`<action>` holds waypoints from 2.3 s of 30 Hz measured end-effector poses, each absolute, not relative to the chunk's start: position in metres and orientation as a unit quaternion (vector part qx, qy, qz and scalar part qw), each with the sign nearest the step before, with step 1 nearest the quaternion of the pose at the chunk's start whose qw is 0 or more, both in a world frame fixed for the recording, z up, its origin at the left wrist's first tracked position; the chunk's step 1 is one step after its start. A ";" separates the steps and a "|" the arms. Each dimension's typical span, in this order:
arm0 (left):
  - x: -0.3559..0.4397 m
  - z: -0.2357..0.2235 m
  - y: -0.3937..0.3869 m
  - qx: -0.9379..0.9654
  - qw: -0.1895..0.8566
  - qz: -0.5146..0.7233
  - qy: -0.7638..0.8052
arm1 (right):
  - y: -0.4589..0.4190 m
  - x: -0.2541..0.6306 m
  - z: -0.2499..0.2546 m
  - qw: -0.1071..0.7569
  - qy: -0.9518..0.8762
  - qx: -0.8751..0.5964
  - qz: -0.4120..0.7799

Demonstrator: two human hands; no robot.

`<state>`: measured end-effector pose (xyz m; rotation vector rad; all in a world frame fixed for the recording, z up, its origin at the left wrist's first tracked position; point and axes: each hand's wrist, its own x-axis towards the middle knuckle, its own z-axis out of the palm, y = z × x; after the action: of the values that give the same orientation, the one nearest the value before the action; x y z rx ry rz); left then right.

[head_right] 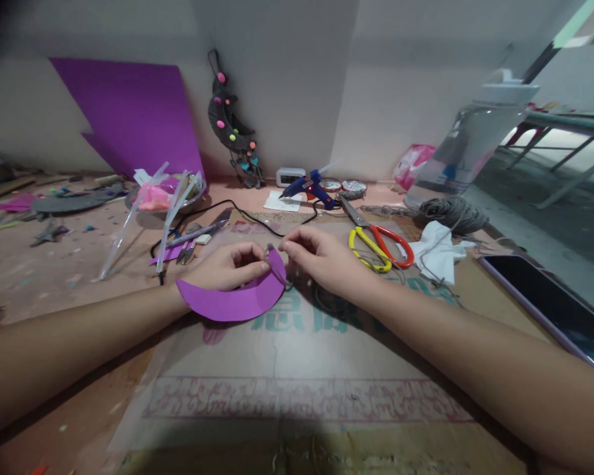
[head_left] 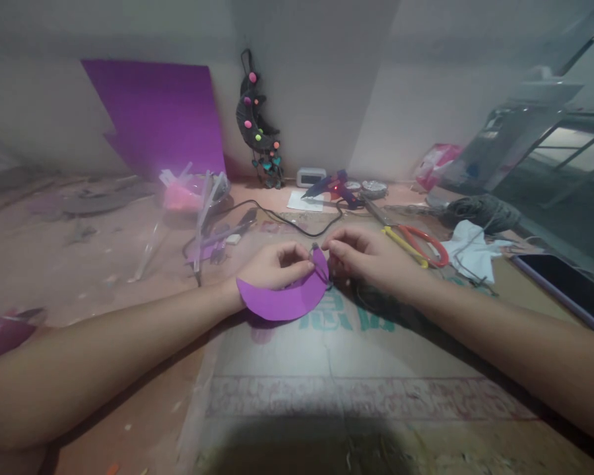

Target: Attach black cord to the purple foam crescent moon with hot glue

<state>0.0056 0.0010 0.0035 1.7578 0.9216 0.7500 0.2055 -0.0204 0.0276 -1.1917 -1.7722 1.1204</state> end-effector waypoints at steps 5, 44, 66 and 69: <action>0.005 0.003 0.007 0.708 0.512 0.310 0.374 | -0.003 0.226 0.041 0.346 -0.746 -0.498 0.274; 0.006 0.000 0.004 0.703 0.535 0.284 0.373 | 0.103 0.248 0.053 0.282 -0.662 -0.693 0.034; 0.006 -0.001 0.005 0.694 0.532 0.290 0.389 | 0.100 0.221 0.037 0.236 -0.722 -0.624 0.181; 0.007 0.003 0.004 0.697 0.536 0.279 0.387 | 0.119 0.216 0.031 0.227 -0.722 -0.637 0.148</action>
<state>0.0070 0.0041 0.0026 1.6597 0.9205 0.6641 0.2165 0.1193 0.0313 -1.7547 -1.9894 0.4090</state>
